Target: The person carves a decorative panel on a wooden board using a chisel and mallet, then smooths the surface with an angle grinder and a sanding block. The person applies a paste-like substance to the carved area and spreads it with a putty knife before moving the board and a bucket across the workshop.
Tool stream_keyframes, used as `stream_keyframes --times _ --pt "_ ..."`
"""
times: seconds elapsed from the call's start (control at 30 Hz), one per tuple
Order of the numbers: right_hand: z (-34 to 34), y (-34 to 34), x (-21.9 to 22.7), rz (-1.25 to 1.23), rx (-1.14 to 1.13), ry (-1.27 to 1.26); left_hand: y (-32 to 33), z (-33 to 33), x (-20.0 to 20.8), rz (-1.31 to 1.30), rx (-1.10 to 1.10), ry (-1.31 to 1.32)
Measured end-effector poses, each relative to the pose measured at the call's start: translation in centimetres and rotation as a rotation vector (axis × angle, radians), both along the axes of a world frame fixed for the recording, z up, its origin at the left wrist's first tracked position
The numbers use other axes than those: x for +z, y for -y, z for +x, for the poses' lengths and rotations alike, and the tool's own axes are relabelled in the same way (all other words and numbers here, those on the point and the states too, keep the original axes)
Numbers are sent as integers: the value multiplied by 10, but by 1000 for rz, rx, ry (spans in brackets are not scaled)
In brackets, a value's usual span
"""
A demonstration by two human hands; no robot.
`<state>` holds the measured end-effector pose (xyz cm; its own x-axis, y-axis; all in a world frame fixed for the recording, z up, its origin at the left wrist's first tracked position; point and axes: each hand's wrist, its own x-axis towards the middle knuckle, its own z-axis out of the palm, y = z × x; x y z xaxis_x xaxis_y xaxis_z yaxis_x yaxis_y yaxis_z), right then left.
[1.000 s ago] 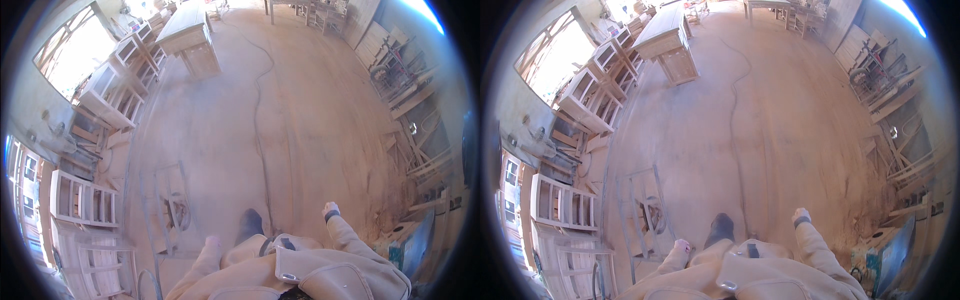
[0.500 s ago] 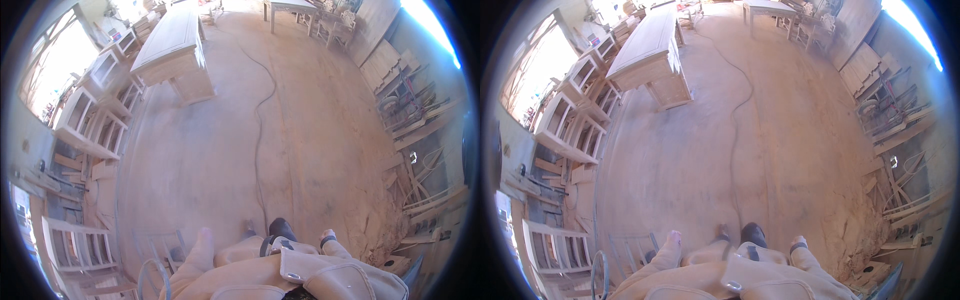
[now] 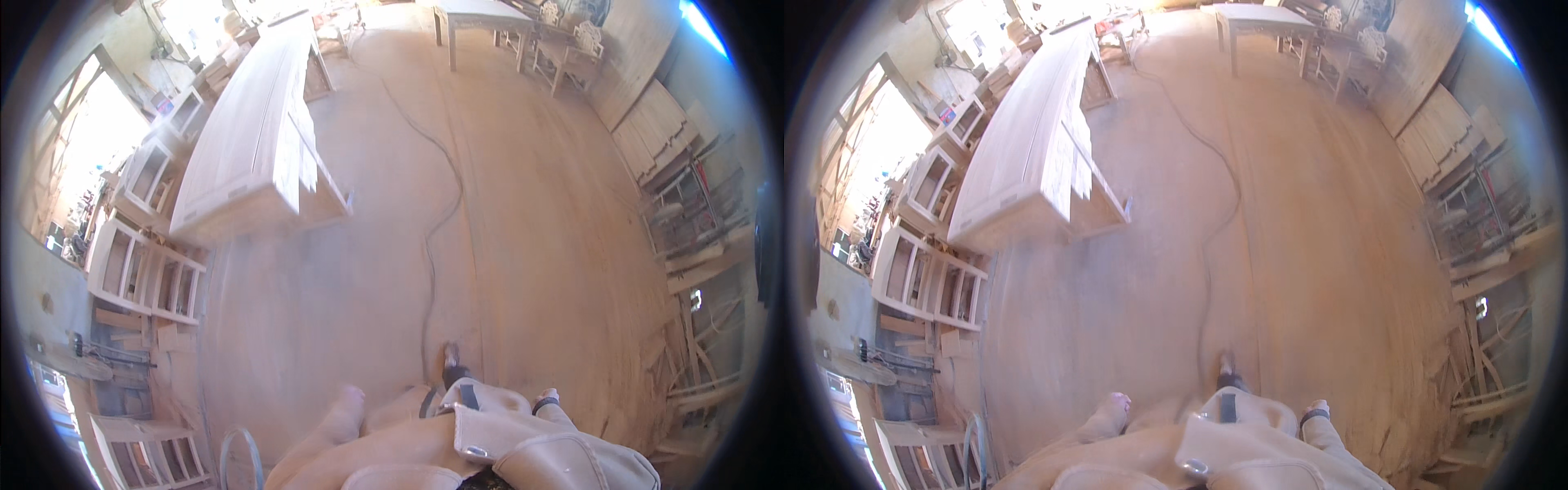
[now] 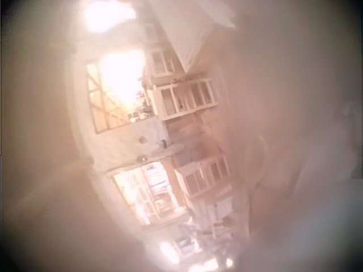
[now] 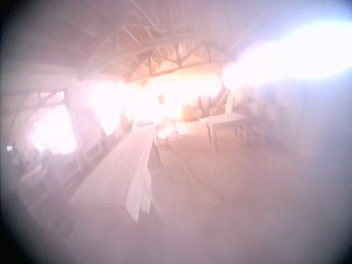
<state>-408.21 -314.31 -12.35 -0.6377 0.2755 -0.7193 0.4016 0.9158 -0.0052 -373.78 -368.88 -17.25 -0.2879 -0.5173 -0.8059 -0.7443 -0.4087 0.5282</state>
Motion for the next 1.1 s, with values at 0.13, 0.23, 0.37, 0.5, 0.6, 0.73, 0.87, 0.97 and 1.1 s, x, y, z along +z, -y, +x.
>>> stream_keyframes --times 0.13,0.23,0.37,0.5,0.6,0.73,0.87,0.97,1.1 --pt "-146 106 7 21 271 -82 36 -138 60 43 21 -23" --pt "-243 180 -9 -55 317 -184 76 -223 80 6 57 0" --pt "-355 272 -29 -122 389 -294 144 -316 60 14 69 126" --pt "-428 336 -21 -27 422 -165 225 -391 32 -182 -132 40" --pt "-477 381 7 93 340 -19 282 -467 28 -699 -188 -27" --pt "-554 442 40 119 125 18 400 -593 28 -78 7 -25" --pt "-641 508 55 150 -24 34 488 -718 32 -138 -156 39" --pt "-717 559 48 179 -60 23 542 -802 31 -185 -233 125" --pt "-829 610 17 185 -108 -21 598 -888 14 -248 -347 250"
